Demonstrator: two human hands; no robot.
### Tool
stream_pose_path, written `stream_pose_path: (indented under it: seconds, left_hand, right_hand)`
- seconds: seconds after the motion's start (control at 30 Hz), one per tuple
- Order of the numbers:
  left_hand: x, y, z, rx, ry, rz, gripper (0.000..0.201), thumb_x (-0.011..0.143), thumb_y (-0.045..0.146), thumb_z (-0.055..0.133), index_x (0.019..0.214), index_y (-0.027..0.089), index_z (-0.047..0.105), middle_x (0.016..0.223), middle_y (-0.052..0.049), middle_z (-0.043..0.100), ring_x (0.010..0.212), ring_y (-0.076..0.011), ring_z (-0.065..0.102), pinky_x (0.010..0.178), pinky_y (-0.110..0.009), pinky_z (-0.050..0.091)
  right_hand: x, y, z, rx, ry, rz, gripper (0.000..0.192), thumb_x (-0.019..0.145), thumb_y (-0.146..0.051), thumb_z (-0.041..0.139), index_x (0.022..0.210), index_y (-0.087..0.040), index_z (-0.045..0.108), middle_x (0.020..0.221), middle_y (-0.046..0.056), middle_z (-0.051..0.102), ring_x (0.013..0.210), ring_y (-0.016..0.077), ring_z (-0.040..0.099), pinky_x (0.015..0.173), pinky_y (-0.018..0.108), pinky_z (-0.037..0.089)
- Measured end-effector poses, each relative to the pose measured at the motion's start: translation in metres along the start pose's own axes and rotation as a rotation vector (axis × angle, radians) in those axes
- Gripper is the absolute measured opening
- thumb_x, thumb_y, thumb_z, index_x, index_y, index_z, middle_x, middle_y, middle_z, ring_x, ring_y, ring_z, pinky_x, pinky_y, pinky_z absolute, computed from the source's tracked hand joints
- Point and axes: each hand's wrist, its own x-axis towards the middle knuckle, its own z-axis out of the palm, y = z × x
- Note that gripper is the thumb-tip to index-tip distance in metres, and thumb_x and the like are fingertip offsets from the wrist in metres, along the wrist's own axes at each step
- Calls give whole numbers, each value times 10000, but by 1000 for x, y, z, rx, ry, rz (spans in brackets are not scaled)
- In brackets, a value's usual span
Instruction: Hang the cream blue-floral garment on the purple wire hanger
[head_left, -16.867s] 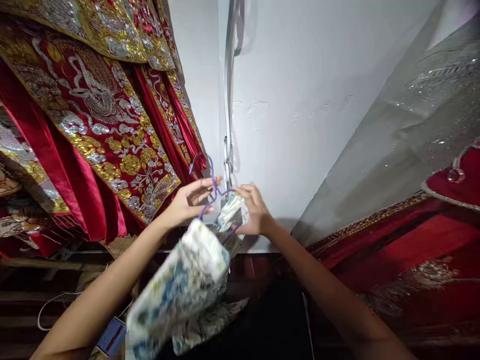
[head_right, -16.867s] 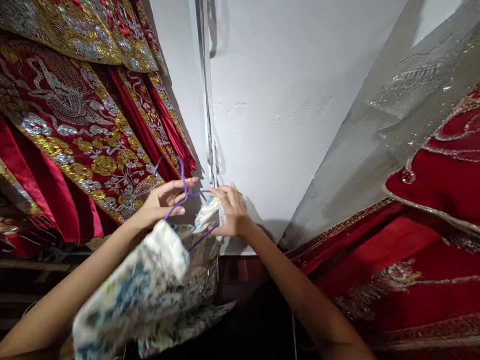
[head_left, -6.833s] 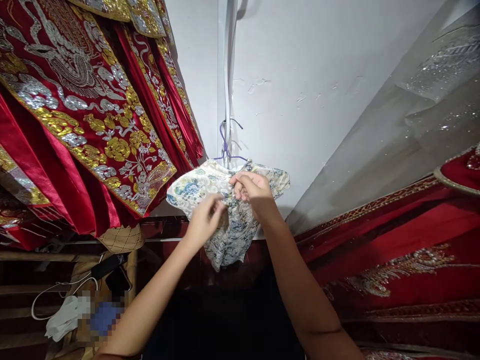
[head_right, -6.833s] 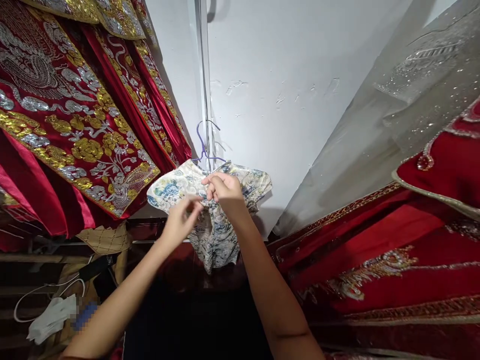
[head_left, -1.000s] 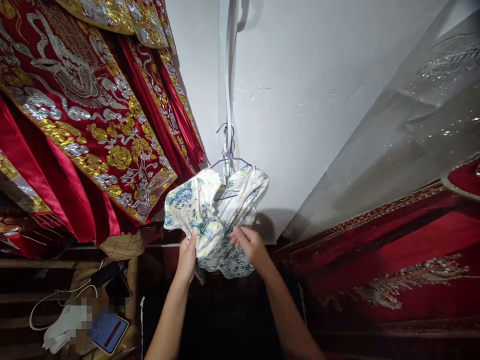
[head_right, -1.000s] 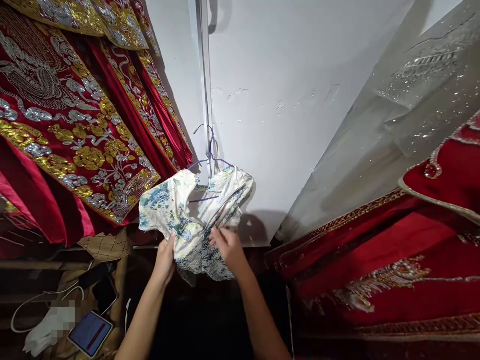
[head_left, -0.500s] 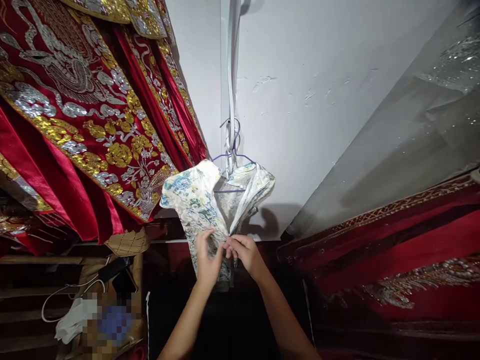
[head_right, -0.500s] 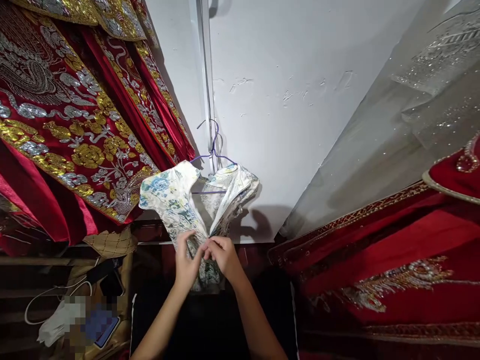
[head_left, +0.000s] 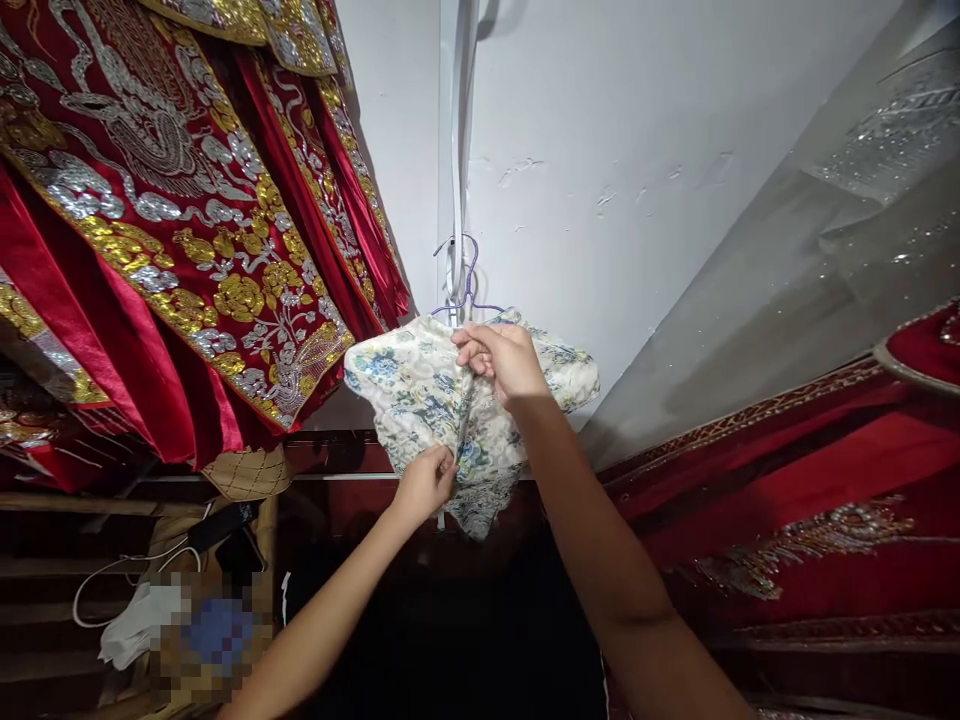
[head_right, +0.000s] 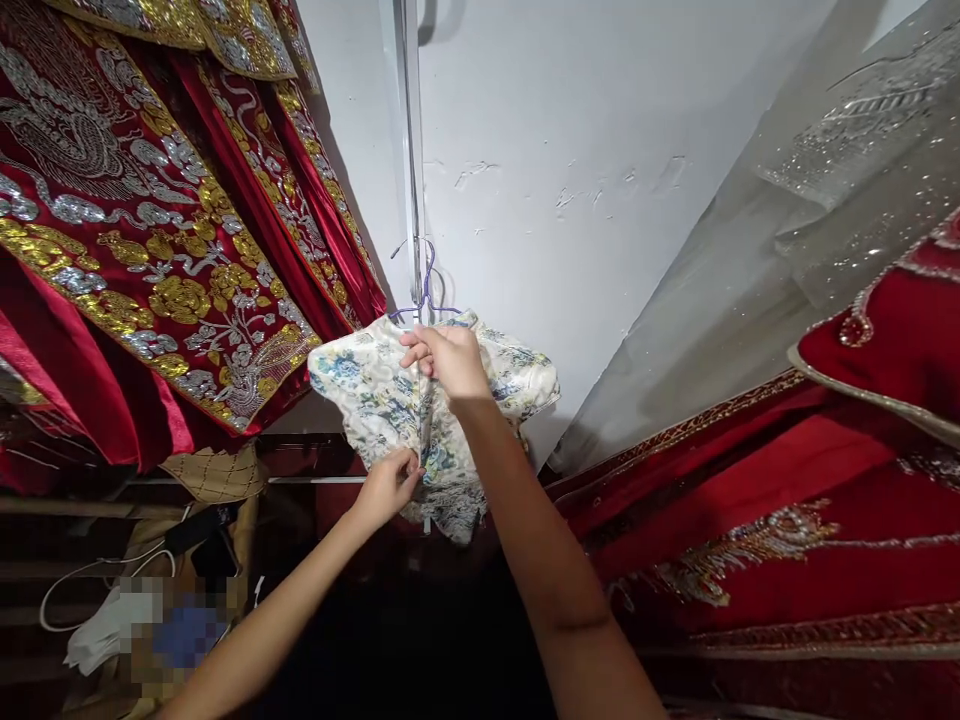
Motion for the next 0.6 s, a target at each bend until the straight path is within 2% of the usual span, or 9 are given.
stream_pose_path:
  seconds: [0.07, 0.1, 0.17, 0.23, 0.27, 0.33, 0.43, 0.5, 0.6]
  left_hand:
    - [16, 12, -19, -41, 42, 63, 33, 875, 190, 604, 896, 187, 629, 834, -28, 621, 773, -172, 594, 723, -288, 467]
    - [26, 20, -31, -75, 96, 113, 146, 875, 198, 625, 1020, 193, 642, 890, -36, 640, 808, -174, 609, 760, -301, 485]
    - [51, 42, -59, -146, 262, 231, 406, 903, 226, 627, 1301, 210, 549, 993, -55, 654, 855, -172, 628, 822, -326, 506]
    - [77, 64, -87, -130, 379, 319, 433, 970, 240, 539, 1397, 222, 474, 985, -55, 655, 877, -170, 629, 848, -336, 508]
    - [89, 74, -98, -72, 397, 354, 368, 988, 241, 508, 1355, 220, 518, 1014, -63, 654, 909, -174, 627, 870, -343, 501]
    - [107, 89, -112, 62, 333, 418, 223, 993, 249, 503, 1171, 201, 628, 1016, -72, 647, 949, -189, 612, 882, -347, 488]
    - [118, 100, -118, 176, 265, 465, 152, 986, 260, 519, 974, 179, 647, 957, -71, 634, 920, -193, 596, 850, -332, 480]
    - [117, 96, -119, 156, 344, 452, 156, 987, 266, 519, 944, 175, 637, 944, -66, 638, 916, -188, 598, 855, -323, 475]
    - [111, 72, -133, -23, 652, 319, 172, 983, 296, 530, 931, 174, 640, 925, -50, 645, 912, -173, 605, 854, -298, 474]
  right_hand:
    - [-8, 0, 7, -35, -36, -20, 258, 843, -376, 654, 776, -129, 688, 552, 28, 644, 393, 62, 413, 377, 190, 279]
    - [-13, 2, 8, -57, -48, -23, 256, 852, -378, 646, 774, -137, 681, 546, 21, 639, 396, 65, 418, 384, 191, 294]
    - [-22, 6, 6, -107, -56, -23, 256, 868, -372, 627, 754, -146, 667, 525, 14, 625, 399, 72, 423, 397, 195, 311]
    - [-26, 7, 2, -152, -46, -37, 266, 878, -364, 605, 730, -149, 659, 500, 8, 602, 399, 77, 420, 405, 202, 309]
    - [-26, 7, 0, -170, -43, -48, 273, 881, -364, 596, 724, -150, 658, 491, 5, 591, 399, 80, 419, 409, 206, 308]
    - [-24, 9, -3, -202, -35, -73, 280, 883, -373, 581, 723, -155, 655, 484, -4, 570, 404, 85, 413, 420, 216, 307]
    - [-20, 25, -7, -246, 8, -112, 280, 877, -389, 577, 716, -167, 637, 482, -25, 522, 415, 93, 389, 431, 232, 291]
    - [-19, 44, -9, -285, 21, -119, 270, 870, -378, 571, 707, -173, 633, 489, -34, 488, 435, 101, 385, 444, 243, 280]
    - [-25, 76, -12, -361, 8, -50, 257, 855, -340, 550, 681, -177, 645, 490, -39, 458, 442, 107, 369, 456, 256, 254]
